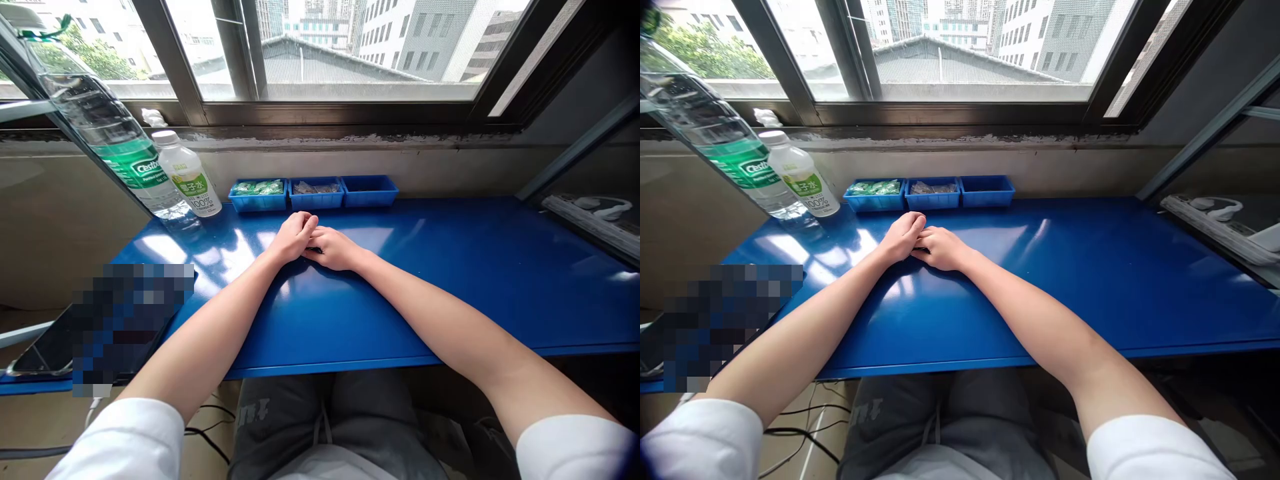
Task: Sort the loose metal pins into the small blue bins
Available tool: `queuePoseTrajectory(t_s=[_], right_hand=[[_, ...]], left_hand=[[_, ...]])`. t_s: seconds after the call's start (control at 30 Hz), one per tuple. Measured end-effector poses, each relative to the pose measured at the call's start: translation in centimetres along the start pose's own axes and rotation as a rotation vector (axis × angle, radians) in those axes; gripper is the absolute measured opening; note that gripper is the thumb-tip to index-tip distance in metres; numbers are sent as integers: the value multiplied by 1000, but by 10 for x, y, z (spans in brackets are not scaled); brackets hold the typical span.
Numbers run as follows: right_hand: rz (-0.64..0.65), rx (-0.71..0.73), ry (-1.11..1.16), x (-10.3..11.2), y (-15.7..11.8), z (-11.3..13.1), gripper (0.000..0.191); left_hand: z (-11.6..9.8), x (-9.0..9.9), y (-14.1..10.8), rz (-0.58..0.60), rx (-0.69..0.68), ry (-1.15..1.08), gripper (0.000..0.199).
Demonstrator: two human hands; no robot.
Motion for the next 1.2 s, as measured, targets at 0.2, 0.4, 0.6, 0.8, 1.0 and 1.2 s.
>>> queuePoseTrajectory(t_s=[0.2,0.4,0.6,0.8,1.0,1.2], right_hand=[[-60,-52,62,4,-2,-9,18],[-113,-105,93,11,-4,-14,14],[-256,-251,1,32,-6,-30,13],[-347,-421,17,48,-13,-48,31],[-442,-471,129,53,-18,-54,25],[-405,-424,195,52,-15,-50,20]], left_hand=[[0,-1,0,12,-1,14,43],[0,-2,1,16,-8,16,39],[0,3,1,-61,-60,25,37],[-13,2,-1,-70,-195,92,32],[-12,2,-1,-86,-198,133,25],[-11,6,-1,-108,-206,135,20]])
Point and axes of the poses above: each hand's wrist, its own y-axis towards the middle knuckle, its own x-axis out of the back of the hand, z = x × y, the point moved 9 cm from there along y, towards the middle knuckle, and after that the axes turned 7 degrees about -z, right-handed, at the moved point
